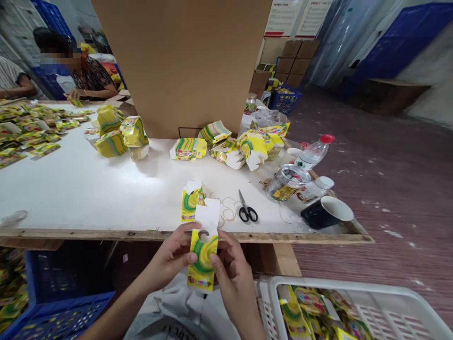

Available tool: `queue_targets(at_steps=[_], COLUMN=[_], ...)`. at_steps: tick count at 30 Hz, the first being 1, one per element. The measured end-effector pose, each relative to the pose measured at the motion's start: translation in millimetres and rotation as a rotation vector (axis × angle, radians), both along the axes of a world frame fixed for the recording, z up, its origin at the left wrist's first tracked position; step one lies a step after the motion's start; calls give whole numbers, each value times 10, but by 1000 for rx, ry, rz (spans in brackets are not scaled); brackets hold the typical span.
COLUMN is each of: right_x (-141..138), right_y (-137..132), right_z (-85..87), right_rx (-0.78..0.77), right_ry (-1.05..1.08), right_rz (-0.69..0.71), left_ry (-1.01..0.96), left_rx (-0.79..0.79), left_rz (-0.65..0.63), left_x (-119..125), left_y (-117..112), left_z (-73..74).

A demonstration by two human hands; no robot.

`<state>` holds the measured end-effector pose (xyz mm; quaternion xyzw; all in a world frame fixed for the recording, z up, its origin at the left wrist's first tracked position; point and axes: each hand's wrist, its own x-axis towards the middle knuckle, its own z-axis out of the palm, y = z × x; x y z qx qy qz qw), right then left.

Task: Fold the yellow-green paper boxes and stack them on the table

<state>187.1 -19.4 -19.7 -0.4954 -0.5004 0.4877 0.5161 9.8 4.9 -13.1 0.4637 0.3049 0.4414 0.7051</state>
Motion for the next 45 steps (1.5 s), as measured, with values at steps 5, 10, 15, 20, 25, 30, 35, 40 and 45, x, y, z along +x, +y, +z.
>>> queue_targets(at_steps=[5,10,15,20,25,30,35,40,45], right_x=[124,163,160,157,146,95,-8,27,784], right_y=[30,55,69,88,95,118,109,84,-174], right_z=[120,223,243,146,108,127,113,104,211], right_rx=[-68,-71,-8,148,-40,-36,1,99,52], right_ry=[-10,-125,-267,-273,-162,-426,-464,-466,-743], right_rz=[176,257,271,-128,10,38,16,-90,-258], left_ry=[-137,-156,-171,-95,118,93,-20,-27,437], left_rx=[-108,-133,-197,-153,34,34,-102,-105,284], left_rz=[-90,-150,-192,-60,50,-75,-26,-42,96], left_x=[-29,-33,-52,4,50,29,60,157,91], left_y=[17,-11,-1,10,-10,-18,9,-40,97], left_z=[42,12,-20,-54,-71,-35,-50,-48,-68])
